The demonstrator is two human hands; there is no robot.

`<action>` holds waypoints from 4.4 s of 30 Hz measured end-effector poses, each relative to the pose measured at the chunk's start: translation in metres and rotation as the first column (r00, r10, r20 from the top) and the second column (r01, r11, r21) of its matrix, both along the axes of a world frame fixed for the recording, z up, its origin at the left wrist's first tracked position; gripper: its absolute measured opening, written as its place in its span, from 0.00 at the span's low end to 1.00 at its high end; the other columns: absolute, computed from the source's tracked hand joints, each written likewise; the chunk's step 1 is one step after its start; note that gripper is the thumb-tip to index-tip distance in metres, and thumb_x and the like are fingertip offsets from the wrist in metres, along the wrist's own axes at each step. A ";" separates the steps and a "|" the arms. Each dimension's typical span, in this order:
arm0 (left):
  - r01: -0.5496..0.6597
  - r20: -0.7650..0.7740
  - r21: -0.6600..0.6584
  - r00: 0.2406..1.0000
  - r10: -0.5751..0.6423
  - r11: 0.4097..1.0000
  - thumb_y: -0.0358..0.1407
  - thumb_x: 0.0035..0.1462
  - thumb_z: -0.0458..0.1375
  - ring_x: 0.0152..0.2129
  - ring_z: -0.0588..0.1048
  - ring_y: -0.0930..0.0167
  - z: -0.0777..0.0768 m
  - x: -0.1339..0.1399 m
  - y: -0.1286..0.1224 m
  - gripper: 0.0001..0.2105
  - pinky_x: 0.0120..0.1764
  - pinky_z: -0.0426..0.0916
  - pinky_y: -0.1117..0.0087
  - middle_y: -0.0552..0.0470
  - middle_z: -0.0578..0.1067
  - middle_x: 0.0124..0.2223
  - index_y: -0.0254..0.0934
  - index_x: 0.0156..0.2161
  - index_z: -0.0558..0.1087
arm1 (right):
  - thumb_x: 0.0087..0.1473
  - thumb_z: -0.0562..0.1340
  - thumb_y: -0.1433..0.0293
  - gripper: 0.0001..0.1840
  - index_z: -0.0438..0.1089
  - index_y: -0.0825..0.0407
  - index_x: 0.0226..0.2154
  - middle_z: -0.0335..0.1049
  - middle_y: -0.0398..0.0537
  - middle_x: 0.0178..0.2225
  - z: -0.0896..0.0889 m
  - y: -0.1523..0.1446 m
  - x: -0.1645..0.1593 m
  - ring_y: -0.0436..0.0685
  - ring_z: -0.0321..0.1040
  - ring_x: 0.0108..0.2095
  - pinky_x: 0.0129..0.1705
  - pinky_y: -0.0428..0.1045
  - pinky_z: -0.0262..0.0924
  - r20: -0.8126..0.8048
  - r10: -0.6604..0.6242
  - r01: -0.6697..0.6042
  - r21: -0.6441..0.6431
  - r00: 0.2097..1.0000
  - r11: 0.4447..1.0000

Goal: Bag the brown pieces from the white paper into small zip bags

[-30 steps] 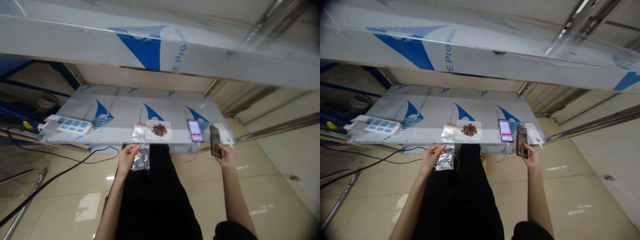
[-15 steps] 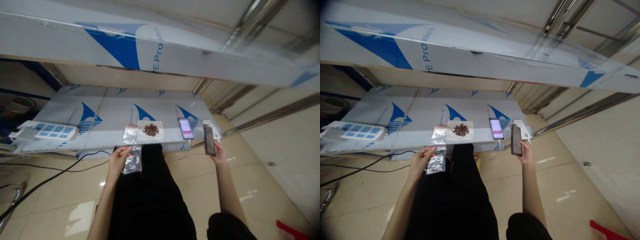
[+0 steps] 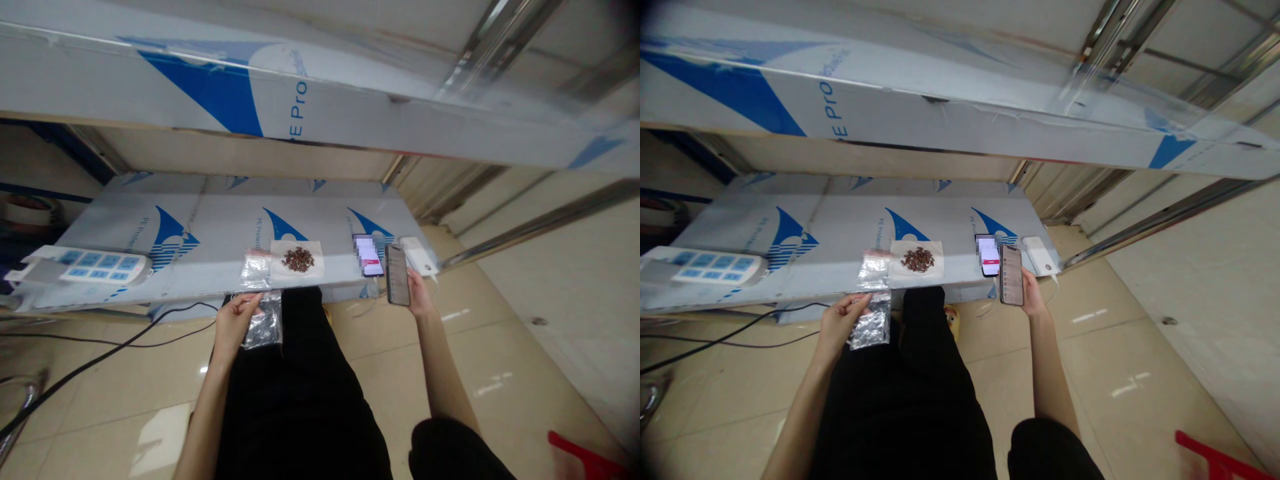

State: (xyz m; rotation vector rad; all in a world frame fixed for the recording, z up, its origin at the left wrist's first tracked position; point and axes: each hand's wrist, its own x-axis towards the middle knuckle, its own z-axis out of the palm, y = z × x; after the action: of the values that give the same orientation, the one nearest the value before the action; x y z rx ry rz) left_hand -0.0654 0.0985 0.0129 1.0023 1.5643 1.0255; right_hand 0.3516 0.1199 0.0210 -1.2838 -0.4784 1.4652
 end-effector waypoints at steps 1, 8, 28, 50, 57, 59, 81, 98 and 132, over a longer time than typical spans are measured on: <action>0.001 -0.002 0.001 1.000 -0.001 1.000 0.48 0.42 0.61 0.12 0.59 0.80 0.000 0.000 0.000 0.19 0.17 0.51 0.79 0.56 0.72 0.19 0.31 0.32 0.73 | 0.53 0.52 0.61 0.17 0.71 0.50 0.39 0.76 0.44 0.33 0.000 0.002 -0.002 0.57 0.73 0.34 0.36 0.51 0.68 -0.002 0.014 -0.014 -0.012 1.000 1.000; 0.006 0.009 -0.015 1.000 -0.006 1.000 0.48 0.42 0.61 0.12 0.57 0.81 -0.002 0.000 0.001 0.19 0.17 0.50 0.79 0.56 0.71 0.19 0.32 0.32 0.73 | 0.55 0.51 0.59 0.18 0.71 0.50 0.38 0.76 0.44 0.28 -0.008 0.009 -0.008 0.54 0.73 0.25 0.26 0.48 0.68 -0.023 0.045 -0.047 -0.089 0.999 0.995; 0.014 -0.012 -0.010 1.000 -0.014 1.000 0.48 0.43 0.61 0.13 0.60 0.80 -0.004 -0.003 -0.001 0.19 0.19 0.52 0.78 0.56 0.72 0.19 0.32 0.33 0.73 | 0.53 0.51 0.56 0.20 0.72 0.50 0.36 0.76 0.46 0.30 0.001 0.003 -0.004 0.57 0.73 0.31 0.33 0.51 0.69 0.010 0.016 -0.015 -0.058 1.000 0.998; 0.002 -0.027 0.007 1.000 -0.002 1.000 0.49 0.42 0.61 0.13 0.61 0.78 0.000 -0.001 0.000 0.20 0.19 0.53 0.77 0.55 0.73 0.19 0.32 0.32 0.74 | 0.33 0.60 0.80 0.25 0.69 0.47 0.38 0.74 0.44 0.39 -0.002 -0.011 -0.001 0.59 0.68 0.45 0.52 0.55 0.59 0.056 -0.009 0.003 0.103 0.998 0.995; 0.003 -0.018 -0.007 1.000 -0.003 1.000 0.49 0.42 0.61 0.12 0.59 0.80 -0.003 -0.003 -0.001 0.20 0.18 0.52 0.78 0.56 0.72 0.19 0.32 0.32 0.73 | 0.33 0.60 0.78 0.23 0.69 0.45 0.36 0.74 0.39 0.38 -0.002 -0.012 -0.001 0.55 0.70 0.42 0.53 0.55 0.59 0.027 0.005 -0.007 0.078 1.000 0.997; 0.002 -0.015 -0.006 1.000 -0.002 1.000 0.49 0.42 0.61 0.12 0.59 0.80 -0.002 -0.003 0.000 0.20 0.18 0.51 0.78 0.56 0.72 0.19 0.31 0.32 0.73 | 0.33 0.59 0.78 0.22 0.69 0.45 0.35 0.74 0.39 0.38 0.000 -0.013 -0.002 0.56 0.70 0.42 0.53 0.56 0.58 0.012 -0.007 0.006 0.070 1.000 0.998; 0.015 -0.012 -0.011 1.000 -0.015 1.000 0.50 0.41 0.61 0.12 0.60 0.79 -0.004 -0.002 -0.001 0.21 0.18 0.52 0.78 0.55 0.72 0.19 0.32 0.32 0.73 | 0.33 0.54 0.74 0.21 0.70 0.49 0.35 0.76 0.43 0.35 -0.001 -0.008 0.003 0.59 0.71 0.39 0.45 0.59 0.63 -0.017 -0.006 0.006 0.044 1.000 0.999; 0.018 -0.018 -0.009 1.000 -0.018 1.000 0.50 0.41 0.61 0.11 0.58 0.80 -0.001 -0.002 -0.002 0.21 0.16 0.49 0.78 0.56 0.72 0.19 0.32 0.32 0.73 | 0.34 0.53 0.75 0.22 0.69 0.48 0.36 0.76 0.42 0.35 0.005 -0.010 -0.001 0.60 0.71 0.39 0.44 0.60 0.64 -0.028 -0.014 0.015 0.044 1.000 0.999; 0.036 -0.011 -0.003 0.999 -0.036 0.999 0.49 0.43 0.60 0.10 0.53 0.82 0.000 0.001 0.000 0.19 0.15 0.46 0.79 0.56 0.71 0.18 0.32 0.32 0.73 | 0.46 0.59 0.68 0.11 0.72 0.51 0.35 0.76 0.45 0.34 -0.009 -0.002 0.000 0.56 0.74 0.32 0.33 0.49 0.70 0.042 -0.063 0.064 -0.001 0.997 0.998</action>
State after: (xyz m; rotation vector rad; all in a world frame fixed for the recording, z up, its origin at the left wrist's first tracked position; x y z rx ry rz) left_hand -0.0645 0.0984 0.0128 1.0323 1.5505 0.9939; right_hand 0.3515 0.1180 0.0121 -1.3219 -0.4597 1.3885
